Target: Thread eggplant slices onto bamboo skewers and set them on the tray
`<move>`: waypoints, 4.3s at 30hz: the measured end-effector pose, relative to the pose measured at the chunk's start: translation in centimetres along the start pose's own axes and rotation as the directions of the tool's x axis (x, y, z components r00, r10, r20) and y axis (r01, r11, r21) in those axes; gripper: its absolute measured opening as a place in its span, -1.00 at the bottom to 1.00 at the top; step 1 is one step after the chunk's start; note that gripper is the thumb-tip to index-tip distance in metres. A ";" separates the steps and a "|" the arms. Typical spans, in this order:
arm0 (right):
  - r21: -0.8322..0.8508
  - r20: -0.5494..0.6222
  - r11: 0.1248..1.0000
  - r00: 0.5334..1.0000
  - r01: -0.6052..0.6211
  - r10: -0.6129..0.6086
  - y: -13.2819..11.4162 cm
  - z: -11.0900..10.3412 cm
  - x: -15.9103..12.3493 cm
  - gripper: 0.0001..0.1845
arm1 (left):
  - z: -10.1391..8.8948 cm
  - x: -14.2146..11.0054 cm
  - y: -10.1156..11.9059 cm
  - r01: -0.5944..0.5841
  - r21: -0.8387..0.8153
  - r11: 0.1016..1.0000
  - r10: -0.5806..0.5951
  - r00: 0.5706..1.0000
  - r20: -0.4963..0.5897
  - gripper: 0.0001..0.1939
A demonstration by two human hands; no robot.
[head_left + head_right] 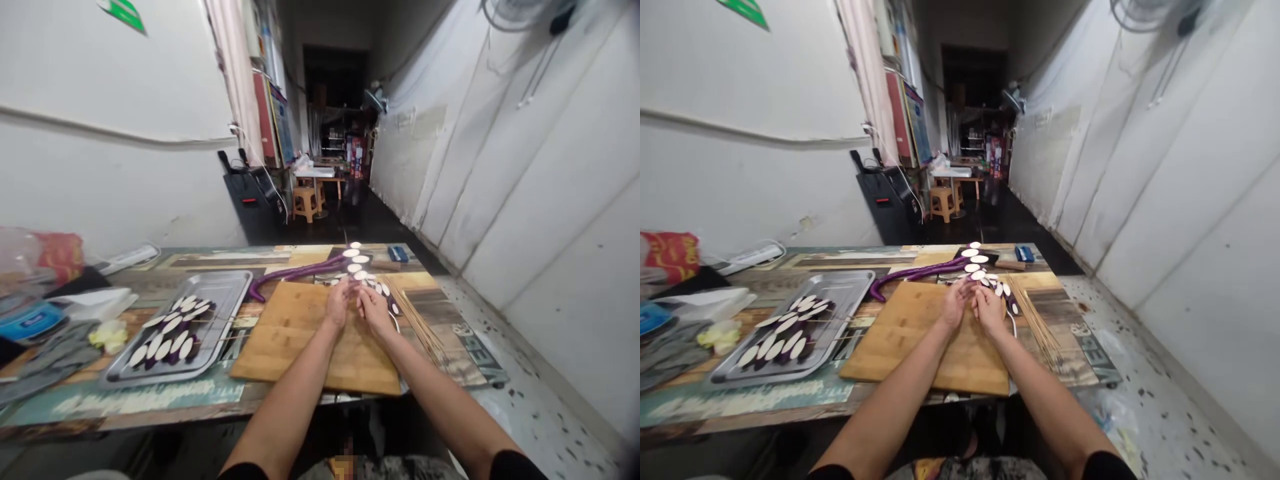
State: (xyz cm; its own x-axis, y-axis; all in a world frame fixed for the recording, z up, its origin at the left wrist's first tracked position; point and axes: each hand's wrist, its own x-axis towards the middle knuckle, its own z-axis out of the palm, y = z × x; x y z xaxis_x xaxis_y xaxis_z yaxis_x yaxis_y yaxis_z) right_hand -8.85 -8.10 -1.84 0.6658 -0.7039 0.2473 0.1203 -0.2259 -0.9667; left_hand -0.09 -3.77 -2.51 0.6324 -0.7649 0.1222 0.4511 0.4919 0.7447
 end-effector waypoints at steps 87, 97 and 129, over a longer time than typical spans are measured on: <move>-0.137 0.282 0.988 0.959 0.067 -0.026 1.2 0.2 -1.3 -0.73 | -1.6 1.3 2.3 0.026 -0.004 1.000 -0.024 0.872 -0.489 -0.84; -0.127 0.379 0.989 0.925 0.078 -0.024 1.7 0.2 -1.2 -0.69 | -3.0 1.5 4.2 -0.114 -0.043 0.993 0.076 0.855 -0.514 -0.83; -0.168 0.376 0.985 0.926 0.038 0.028 1.6 -0.4 -1.3 -0.59 | -2.2 1.1 4.6 -0.100 -0.149 0.984 0.014 0.872 -0.490 -0.66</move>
State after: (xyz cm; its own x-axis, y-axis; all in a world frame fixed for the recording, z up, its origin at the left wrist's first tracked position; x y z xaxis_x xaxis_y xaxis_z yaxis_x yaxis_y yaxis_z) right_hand -9.81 -7.80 -3.64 0.8968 -0.4055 0.1772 0.0202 -0.3626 -0.9317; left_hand 4.06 -1.42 -0.41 0.8661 -0.4562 -0.2042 0.4745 0.6222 0.6227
